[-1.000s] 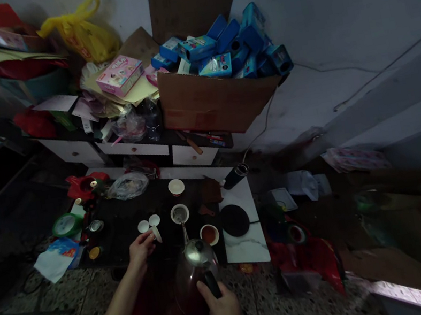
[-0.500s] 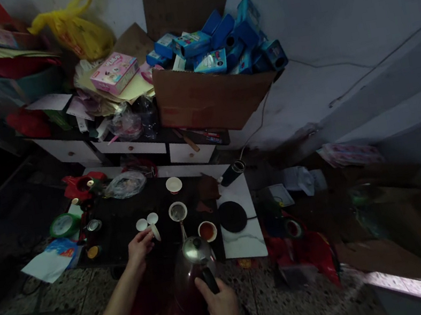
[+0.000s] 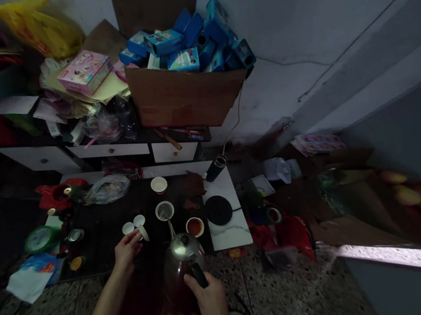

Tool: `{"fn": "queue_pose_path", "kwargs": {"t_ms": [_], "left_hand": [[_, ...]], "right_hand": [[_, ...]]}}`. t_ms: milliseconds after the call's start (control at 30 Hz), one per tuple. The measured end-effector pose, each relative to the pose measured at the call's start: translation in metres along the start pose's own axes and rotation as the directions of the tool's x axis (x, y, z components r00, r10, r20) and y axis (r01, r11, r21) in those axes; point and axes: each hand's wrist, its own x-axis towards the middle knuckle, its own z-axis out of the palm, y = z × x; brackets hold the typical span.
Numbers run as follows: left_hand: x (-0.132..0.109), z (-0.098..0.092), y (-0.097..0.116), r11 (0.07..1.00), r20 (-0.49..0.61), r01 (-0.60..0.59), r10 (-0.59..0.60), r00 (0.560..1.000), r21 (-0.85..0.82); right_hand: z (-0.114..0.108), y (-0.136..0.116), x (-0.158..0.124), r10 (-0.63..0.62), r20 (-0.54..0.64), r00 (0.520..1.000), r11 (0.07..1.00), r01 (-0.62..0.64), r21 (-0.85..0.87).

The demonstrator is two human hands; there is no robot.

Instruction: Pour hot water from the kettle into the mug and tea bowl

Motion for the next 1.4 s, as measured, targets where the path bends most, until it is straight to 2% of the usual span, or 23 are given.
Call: {"fn": "queue_pose_path", "kwargs": {"t_ms": [233, 400, 600, 767, 833, 867, 933, 1000, 1067, 1200, 1267, 1333, 1400], "left_hand": [[-0.007, 0.008, 0.010, 1.000, 0.008, -0.003, 0.003, 1.000, 0.022], [-0.001, 0.015, 0.014, 0.999, -0.007, -0.011, 0.011, 1.000, 0.031], [0.008, 0.029, 0.022, 0.991, 0.040, -0.089, 0.085, 0.996, 0.102], [0.018, 0.048, 0.030, 0.934, 0.096, -0.218, 0.198, 0.975, 0.282], [0.023, 0.055, 0.033, 0.841, 0.137, -0.306, 0.274, 0.952, 0.446], [0.026, 0.058, 0.034, 0.750, 0.174, -0.365, 0.324, 0.930, 0.552], [0.030, 0.065, 0.036, 0.480, 0.295, -0.475, 0.404, 0.866, 0.738], [0.033, 0.074, 0.036, 0.210, 0.419, -0.531, 0.410, 0.810, 0.821], [0.036, 0.086, 0.034, 0.041, 0.508, -0.560, 0.370, 0.778, 0.828], [0.043, 0.108, 0.030, -0.138, 0.616, -0.608, 0.320, 0.720, 0.782], [0.045, 0.114, 0.029, -0.214, 0.634, -0.597, 0.289, 0.718, 0.773], [0.046, 0.116, 0.029, -0.265, 0.636, -0.580, 0.263, 0.725, 0.771], [0.046, 0.114, 0.028, -0.271, 0.647, -0.589, 0.278, 0.710, 0.762]], "right_hand": [[-0.011, -0.004, -0.010, 0.016, 0.019, 1.000, 0.999, -0.017, 0.028], [-0.023, 0.008, -0.021, -0.049, 0.013, 0.999, 0.993, 0.047, 0.108], [-0.041, 0.014, -0.035, -0.104, -0.193, 0.976, 0.970, 0.143, 0.198], [-0.080, 0.020, -0.037, -0.073, -0.394, 0.916, 0.987, 0.125, 0.106], [-0.098, 0.022, -0.034, -0.064, -0.427, 0.902, 0.988, 0.118, 0.099], [-0.106, 0.022, -0.031, -0.059, -0.441, 0.896, 0.986, 0.123, 0.117], [-0.123, 0.023, -0.023, -0.021, -0.480, 0.877, 0.977, 0.119, 0.175], [-0.138, 0.024, -0.009, 0.033, -0.512, 0.858, 0.974, 0.088, 0.210], [-0.151, 0.025, 0.007, 0.048, -0.536, 0.843, 0.978, 0.069, 0.196], [-0.168, 0.024, 0.041, -0.011, -0.601, 0.799, 0.988, 0.100, 0.116], [-0.170, 0.022, 0.057, -0.036, -0.618, 0.785, 0.989, 0.116, 0.090], [-0.169, 0.020, 0.072, -0.050, -0.614, 0.788, 0.985, 0.139, 0.099], [-0.166, 0.020, 0.088, -0.039, -0.592, 0.805, 0.980, 0.146, 0.134]]}}
